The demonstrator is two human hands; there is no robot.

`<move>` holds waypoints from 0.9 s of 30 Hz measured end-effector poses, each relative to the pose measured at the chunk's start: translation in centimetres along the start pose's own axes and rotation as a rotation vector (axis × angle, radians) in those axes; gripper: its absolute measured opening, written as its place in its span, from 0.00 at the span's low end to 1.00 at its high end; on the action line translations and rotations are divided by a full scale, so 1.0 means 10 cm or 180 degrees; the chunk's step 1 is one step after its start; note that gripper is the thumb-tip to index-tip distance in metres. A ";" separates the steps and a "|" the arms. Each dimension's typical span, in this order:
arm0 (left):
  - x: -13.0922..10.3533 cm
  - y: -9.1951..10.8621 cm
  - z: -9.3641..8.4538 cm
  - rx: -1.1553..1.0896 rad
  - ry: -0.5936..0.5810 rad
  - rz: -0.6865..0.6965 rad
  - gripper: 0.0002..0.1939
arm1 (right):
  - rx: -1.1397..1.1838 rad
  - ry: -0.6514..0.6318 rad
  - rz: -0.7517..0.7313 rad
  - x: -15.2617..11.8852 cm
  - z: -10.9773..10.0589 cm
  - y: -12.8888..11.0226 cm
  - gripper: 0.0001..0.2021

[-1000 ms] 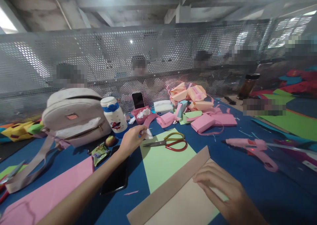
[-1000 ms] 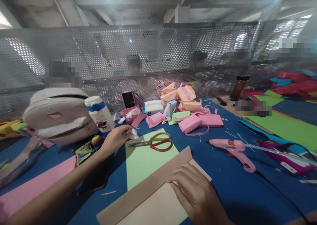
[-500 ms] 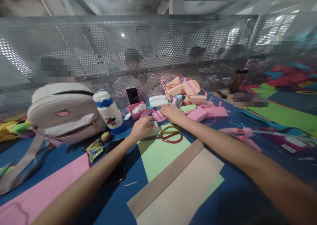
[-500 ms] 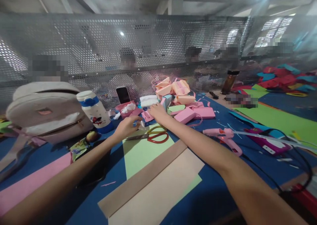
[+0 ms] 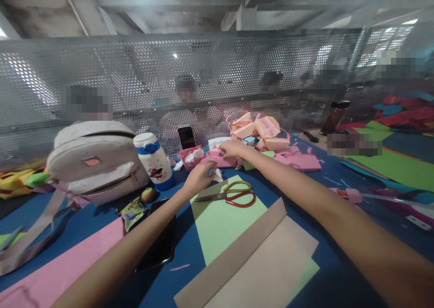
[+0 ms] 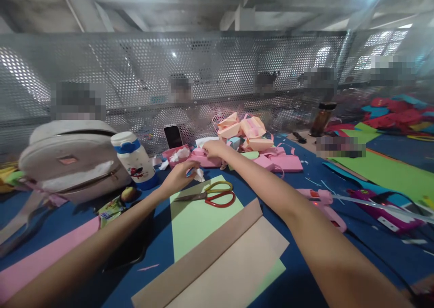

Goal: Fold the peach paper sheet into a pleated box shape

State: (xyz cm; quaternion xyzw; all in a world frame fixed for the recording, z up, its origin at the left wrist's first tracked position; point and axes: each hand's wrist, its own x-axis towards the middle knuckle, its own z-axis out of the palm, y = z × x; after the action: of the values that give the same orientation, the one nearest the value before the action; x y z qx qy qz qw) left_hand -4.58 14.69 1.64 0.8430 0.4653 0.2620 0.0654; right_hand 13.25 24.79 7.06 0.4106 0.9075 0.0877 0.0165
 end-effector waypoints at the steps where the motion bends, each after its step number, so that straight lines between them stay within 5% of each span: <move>1: 0.05 -0.01 0.04 -0.0066 0.0034 0.0006 0.13 | 0.0031 -0.0004 0.0011 0.00 0.00 0.01 0.15; 8: 0.31 -0.25 0.27 -0.0664 0.0524 -0.0533 0.17 | 0.0284 0.0251 0.0075 -0.14 0.10 -0.02 0.18; 14: 0.40 -0.31 0.27 -0.1439 0.0531 -0.0834 0.16 | 0.0363 0.0297 0.0153 -0.25 0.26 -0.15 0.53; 21: 0.41 -0.26 0.28 -0.1852 0.0700 -0.0849 0.16 | 0.0710 0.0385 0.0145 -0.25 0.29 -0.19 0.33; 27: 0.41 -0.30 0.31 -0.1493 0.1003 -0.0810 0.16 | 0.1140 0.0255 -0.0003 -0.12 0.19 -0.04 0.19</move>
State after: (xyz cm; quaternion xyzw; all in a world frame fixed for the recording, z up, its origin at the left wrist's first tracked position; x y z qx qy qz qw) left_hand -3.52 20.17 -0.52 0.6889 0.4983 0.4794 0.2175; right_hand 13.93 23.95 5.06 0.4027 0.9087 -0.0591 -0.0931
